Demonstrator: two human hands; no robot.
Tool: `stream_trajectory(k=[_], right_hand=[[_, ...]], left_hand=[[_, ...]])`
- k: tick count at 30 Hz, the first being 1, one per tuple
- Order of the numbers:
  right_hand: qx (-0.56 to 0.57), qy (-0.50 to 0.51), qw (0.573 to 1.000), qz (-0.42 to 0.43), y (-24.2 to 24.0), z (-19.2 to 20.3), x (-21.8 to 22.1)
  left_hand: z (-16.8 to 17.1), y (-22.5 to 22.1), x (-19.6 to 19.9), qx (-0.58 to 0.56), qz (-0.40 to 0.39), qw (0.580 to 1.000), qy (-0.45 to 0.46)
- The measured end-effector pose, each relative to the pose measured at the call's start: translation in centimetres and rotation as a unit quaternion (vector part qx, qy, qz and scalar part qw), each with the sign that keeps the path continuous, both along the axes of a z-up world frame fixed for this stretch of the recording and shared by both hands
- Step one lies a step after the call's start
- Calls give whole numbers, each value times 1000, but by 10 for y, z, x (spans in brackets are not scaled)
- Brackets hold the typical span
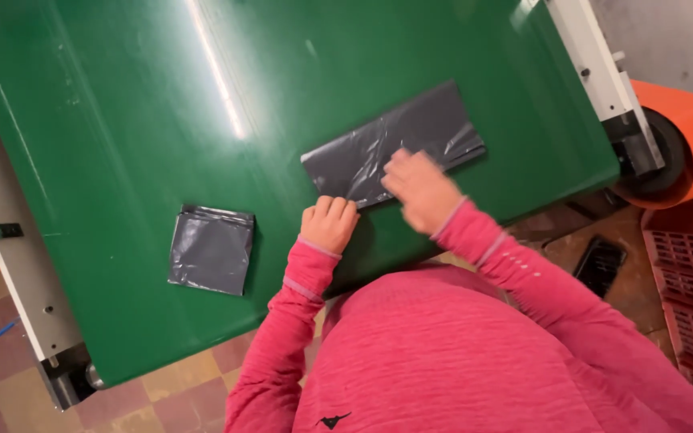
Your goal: The person is folding black plastic bags on a conveyor belt and placing them into a red crate.
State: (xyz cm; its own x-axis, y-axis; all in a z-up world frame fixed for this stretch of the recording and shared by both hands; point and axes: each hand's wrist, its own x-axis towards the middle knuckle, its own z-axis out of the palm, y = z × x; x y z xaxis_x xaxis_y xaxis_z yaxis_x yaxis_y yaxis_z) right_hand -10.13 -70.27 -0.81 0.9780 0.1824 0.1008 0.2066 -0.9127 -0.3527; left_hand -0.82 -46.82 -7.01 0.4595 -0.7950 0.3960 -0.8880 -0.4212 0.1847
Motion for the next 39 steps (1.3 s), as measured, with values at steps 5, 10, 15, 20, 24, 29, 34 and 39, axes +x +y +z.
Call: stream_trajectory(k=[5, 10, 15, 20, 24, 29, 34, 39], right_hand=[[69, -81, 994, 38, 27, -73, -36], [423, 29, 892, -157, 6, -176, -89], [782, 35, 463, -415, -43, -189, -70], [872, 70, 353, -333, -59, -144, -51], [877, 64, 357, -314, -65, -149, -48], [830, -4, 429, -356, -83, -210, -58], [677, -118, 615, -386, -36, -150, -30], [681, -104, 707, -158, 78, -107, 26]], left_hand=[[10, -37, 13, 162, -165, 956, 181], [-5, -111, 72, 69, -134, 807, 571], [-63, -142, 115, 80, 77, 795, 596], [14, -153, 72, 103, 57, 929, 352], [5, -175, 51, 120, 141, 963, 195], [-36, -180, 40, -6, 118, 980, 159], [-16, -114, 33, -181, -43, 967, 175], [112, 72, 51, -26, -3, 966, 257]])
